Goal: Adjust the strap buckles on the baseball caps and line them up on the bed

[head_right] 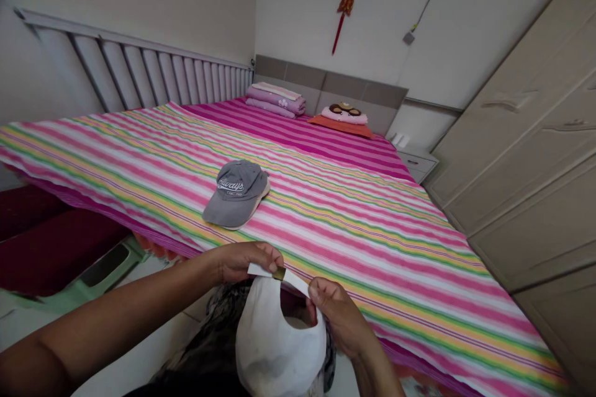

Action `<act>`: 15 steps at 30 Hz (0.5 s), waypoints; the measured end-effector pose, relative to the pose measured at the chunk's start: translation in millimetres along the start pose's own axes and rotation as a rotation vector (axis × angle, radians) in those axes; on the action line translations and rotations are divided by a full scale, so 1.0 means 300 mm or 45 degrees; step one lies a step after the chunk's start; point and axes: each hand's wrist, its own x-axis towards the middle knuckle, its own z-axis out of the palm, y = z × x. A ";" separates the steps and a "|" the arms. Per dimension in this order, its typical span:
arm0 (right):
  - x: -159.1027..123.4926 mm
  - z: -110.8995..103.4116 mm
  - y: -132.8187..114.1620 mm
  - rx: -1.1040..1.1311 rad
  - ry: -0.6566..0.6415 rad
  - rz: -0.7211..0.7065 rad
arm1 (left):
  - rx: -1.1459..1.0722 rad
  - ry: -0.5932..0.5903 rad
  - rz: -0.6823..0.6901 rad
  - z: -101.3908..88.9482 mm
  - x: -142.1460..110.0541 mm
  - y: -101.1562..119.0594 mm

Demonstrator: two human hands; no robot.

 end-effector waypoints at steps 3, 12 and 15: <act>0.008 0.023 0.023 0.260 0.160 -0.036 | -0.072 -0.011 0.023 0.001 0.000 0.003; 0.005 0.054 -0.011 0.441 0.254 -0.057 | -0.117 -0.152 0.073 0.013 -0.013 0.026; 0.006 0.054 -0.009 0.475 0.240 -0.080 | -0.143 -0.126 0.077 0.019 -0.014 0.027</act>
